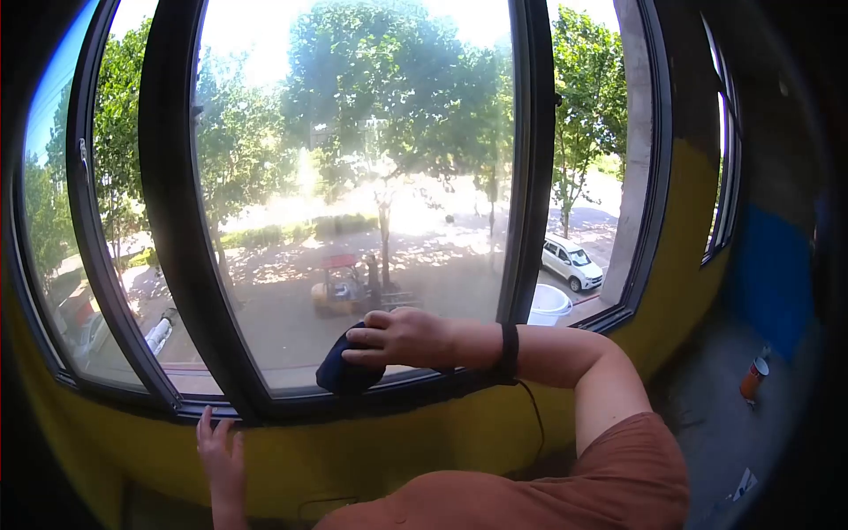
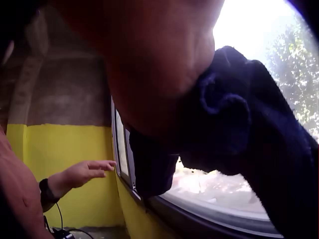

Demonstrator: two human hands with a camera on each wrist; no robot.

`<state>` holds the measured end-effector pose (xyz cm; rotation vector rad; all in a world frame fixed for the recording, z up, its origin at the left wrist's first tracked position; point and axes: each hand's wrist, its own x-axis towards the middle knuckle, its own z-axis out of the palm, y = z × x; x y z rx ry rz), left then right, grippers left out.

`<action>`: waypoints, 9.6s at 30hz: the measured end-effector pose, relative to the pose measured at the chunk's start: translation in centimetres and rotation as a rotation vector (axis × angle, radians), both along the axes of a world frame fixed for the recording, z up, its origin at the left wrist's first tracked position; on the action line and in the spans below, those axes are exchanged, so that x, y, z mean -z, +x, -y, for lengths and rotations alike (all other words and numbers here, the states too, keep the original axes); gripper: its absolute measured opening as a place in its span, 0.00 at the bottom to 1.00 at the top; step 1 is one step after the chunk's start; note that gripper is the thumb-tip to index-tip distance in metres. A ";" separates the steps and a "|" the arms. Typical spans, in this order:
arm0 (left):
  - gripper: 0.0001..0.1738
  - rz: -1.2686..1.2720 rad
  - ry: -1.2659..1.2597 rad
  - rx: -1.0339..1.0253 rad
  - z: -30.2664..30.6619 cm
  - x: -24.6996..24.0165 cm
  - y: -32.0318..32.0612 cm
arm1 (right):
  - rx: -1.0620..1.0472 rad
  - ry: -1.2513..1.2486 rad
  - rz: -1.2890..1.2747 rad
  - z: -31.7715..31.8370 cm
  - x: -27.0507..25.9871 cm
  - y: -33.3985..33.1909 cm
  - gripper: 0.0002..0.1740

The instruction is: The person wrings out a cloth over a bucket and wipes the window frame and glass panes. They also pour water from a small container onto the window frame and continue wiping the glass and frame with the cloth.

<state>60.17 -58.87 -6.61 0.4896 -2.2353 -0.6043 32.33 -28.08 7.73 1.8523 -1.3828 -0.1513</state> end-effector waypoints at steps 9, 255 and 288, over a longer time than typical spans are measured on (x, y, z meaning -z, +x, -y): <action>0.14 0.094 -0.094 -0.185 5.3 5.4 6.2 | 0.410 -0.947 -0.272 -11.5 -24.4 -2.3 0.42; 0.45 -0.423 -0.531 -0.256 77.8 -6.0 9.7 | -0.067 -0.955 -0.374 84.5 -32.3 23.4 0.25; 0.44 -0.531 -0.432 -0.151 77.1 -6.8 9.2 | 0.611 -1.021 -0.273 67.0 -29.8 19.5 0.27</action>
